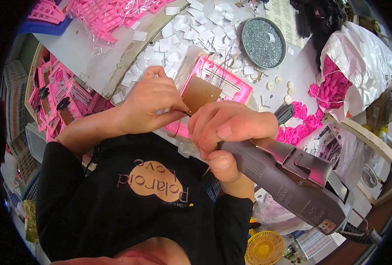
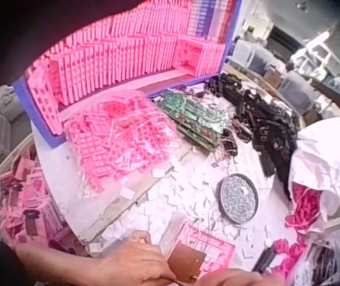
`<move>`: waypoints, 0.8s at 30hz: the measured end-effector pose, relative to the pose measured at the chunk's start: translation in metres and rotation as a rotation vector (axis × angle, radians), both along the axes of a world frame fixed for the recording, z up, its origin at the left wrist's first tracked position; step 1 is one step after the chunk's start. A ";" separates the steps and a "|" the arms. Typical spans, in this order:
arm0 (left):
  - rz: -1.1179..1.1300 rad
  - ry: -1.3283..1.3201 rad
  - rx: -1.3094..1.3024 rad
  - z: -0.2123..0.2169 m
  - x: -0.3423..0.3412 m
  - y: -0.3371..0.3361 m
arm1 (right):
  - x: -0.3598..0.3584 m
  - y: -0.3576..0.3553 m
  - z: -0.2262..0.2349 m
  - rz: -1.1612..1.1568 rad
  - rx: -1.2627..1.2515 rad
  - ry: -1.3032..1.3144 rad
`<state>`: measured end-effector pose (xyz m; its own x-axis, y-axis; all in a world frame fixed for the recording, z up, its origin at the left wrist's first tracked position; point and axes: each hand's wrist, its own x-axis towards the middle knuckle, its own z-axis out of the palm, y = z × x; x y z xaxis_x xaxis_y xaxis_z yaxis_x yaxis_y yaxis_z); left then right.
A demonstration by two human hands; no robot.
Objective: Assembling components and securing parts of a toy piggy bank using an electric screwdriver.
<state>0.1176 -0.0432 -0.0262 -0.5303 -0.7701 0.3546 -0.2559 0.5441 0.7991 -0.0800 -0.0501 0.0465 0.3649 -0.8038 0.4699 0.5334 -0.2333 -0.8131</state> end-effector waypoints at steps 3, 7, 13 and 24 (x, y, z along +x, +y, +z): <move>0.135 -0.078 -0.096 0.001 -0.001 0.000 | 0.005 -0.006 -0.007 -0.101 -0.017 0.000; 0.165 -0.199 -0.195 0.005 0.002 0.006 | 0.013 -0.017 -0.017 -0.249 0.070 0.035; 0.077 -0.329 -0.217 -0.001 0.003 0.018 | 0.018 -0.027 -0.029 -0.293 -0.021 0.262; 0.132 0.071 0.328 0.038 0.094 0.012 | 0.009 -0.037 -0.037 -0.282 0.037 0.263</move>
<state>0.2112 -0.0314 0.0114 -0.4019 -0.9091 0.1098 -0.2439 0.2218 0.9441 -0.0713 -0.0876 0.0091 0.2317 -0.9041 0.3590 0.2249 -0.3092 -0.9240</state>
